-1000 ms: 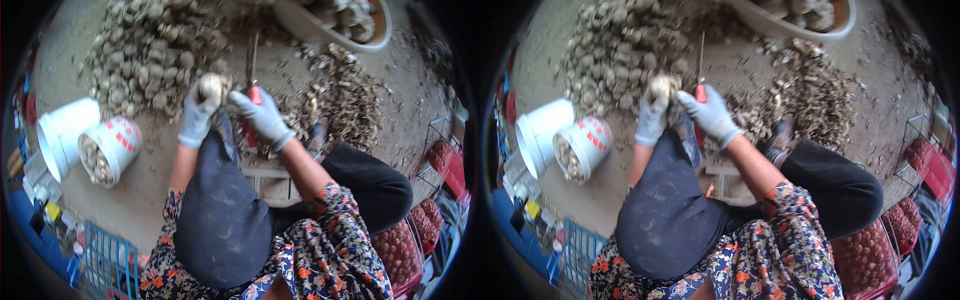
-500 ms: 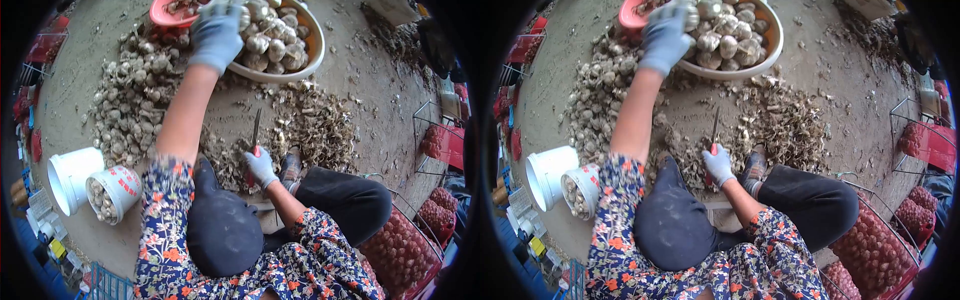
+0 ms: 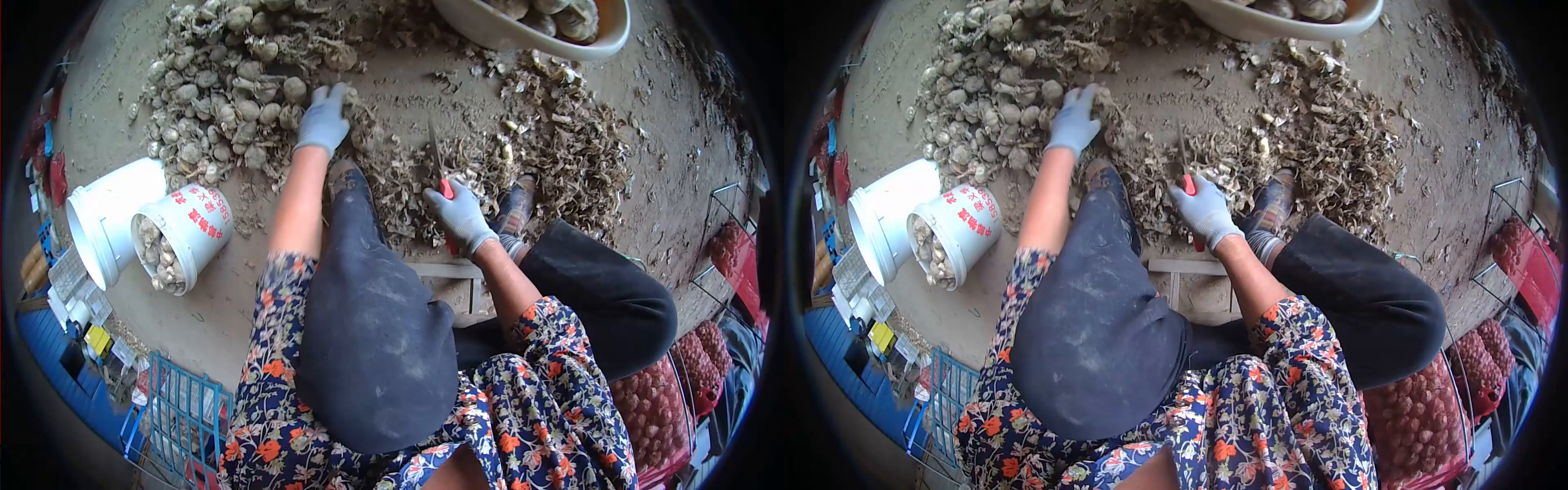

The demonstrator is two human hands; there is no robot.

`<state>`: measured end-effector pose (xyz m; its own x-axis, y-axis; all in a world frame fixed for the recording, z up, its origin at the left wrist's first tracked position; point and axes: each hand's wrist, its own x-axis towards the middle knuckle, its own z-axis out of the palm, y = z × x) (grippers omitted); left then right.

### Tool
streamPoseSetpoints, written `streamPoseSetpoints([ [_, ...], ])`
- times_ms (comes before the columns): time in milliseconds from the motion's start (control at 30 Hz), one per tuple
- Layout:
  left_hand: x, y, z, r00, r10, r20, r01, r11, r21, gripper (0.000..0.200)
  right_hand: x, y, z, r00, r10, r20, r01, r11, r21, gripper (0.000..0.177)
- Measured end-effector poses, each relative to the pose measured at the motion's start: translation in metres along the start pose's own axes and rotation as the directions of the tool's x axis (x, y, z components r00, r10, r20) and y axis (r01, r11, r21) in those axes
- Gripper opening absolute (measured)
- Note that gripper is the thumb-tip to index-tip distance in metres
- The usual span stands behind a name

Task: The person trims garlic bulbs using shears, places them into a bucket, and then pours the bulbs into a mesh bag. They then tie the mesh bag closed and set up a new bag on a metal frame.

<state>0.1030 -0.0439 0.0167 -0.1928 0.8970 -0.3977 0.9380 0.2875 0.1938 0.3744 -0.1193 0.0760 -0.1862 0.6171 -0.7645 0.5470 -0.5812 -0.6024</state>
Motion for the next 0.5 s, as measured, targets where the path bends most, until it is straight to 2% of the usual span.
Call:
streamPoseSetpoints([
  [33, 0.006, 0.0, 0.012, 0.998, 0.038, 0.05, -0.038, 0.999, 0.013, 0.059, -0.004, -0.005, 0.003, 1.0, 0.016, 0.007, -0.016, 1.0, -0.005, 0.039],
  [67, 0.009, 0.001, 0.013, 0.997, 0.036, 0.061, -0.037, 0.999, 0.007, 0.059, -0.006, -0.008, 0.005, 0.999, 0.004, 0.035, 0.002, 0.987, -0.159, 0.038],
  [133, 0.018, 0.005, 0.002, 0.987, -0.112, 0.117, 0.124, 0.987, -0.102, 0.063, -0.006, -0.016, 0.008, 0.995, -0.015, 0.094, 0.052, 0.915, -0.4, 0.037],
  [167, 0.016, 0.001, 0.001, 0.987, -0.111, 0.12, 0.124, 0.987, -0.104, 0.063, -0.006, -0.018, 0.011, 0.996, -0.013, 0.093, 0.049, 0.915, -0.401, 0.037],
  [233, 0.004, -0.013, -0.003, 0.999, -0.012, 0.031, 0.02, 0.951, -0.309, 0.071, -0.008, -0.021, 0.02, 0.989, -0.132, 0.063, 0.146, 0.859, -0.492, 0.038],
  [267, -0.005, -0.011, -0.004, 1.0, -0.008, -0.025, 0.001, 0.957, -0.29, 0.075, -0.005, -0.023, 0.024, 0.99, -0.12, 0.079, 0.144, 0.859, -0.492, 0.042],
  [300, -0.013, -0.012, -0.006, 1.0, -0.014, -0.021, 0.007, 0.957, -0.29, 0.075, -0.003, -0.025, 0.028, 0.989, -0.117, 0.085, 0.144, 0.859, -0.492, 0.042],
  [367, -0.029, -0.011, -0.014, 0.998, 0.066, -0.009, -0.066, 0.942, -0.33, 0.073, 0.001, -0.03, 0.034, 0.982, -0.189, 0.023, 0.179, 0.881, -0.438, 0.053],
  [400, -0.037, -0.004, -0.025, 0.997, 0.08, 0.01, -0.072, 0.939, -0.335, 0.071, 0.004, -0.037, 0.033, 0.983, -0.165, 0.076, 0.181, 0.886, -0.427, 0.057],
  [500, -0.056, 0.006, -0.039, 0.991, 0.122, -0.057, -0.133, 0.956, -0.261, 0.069, 0.008, -0.054, 0.031, 0.976, -0.179, 0.123, 0.214, 0.898, -0.385, 0.048],
])
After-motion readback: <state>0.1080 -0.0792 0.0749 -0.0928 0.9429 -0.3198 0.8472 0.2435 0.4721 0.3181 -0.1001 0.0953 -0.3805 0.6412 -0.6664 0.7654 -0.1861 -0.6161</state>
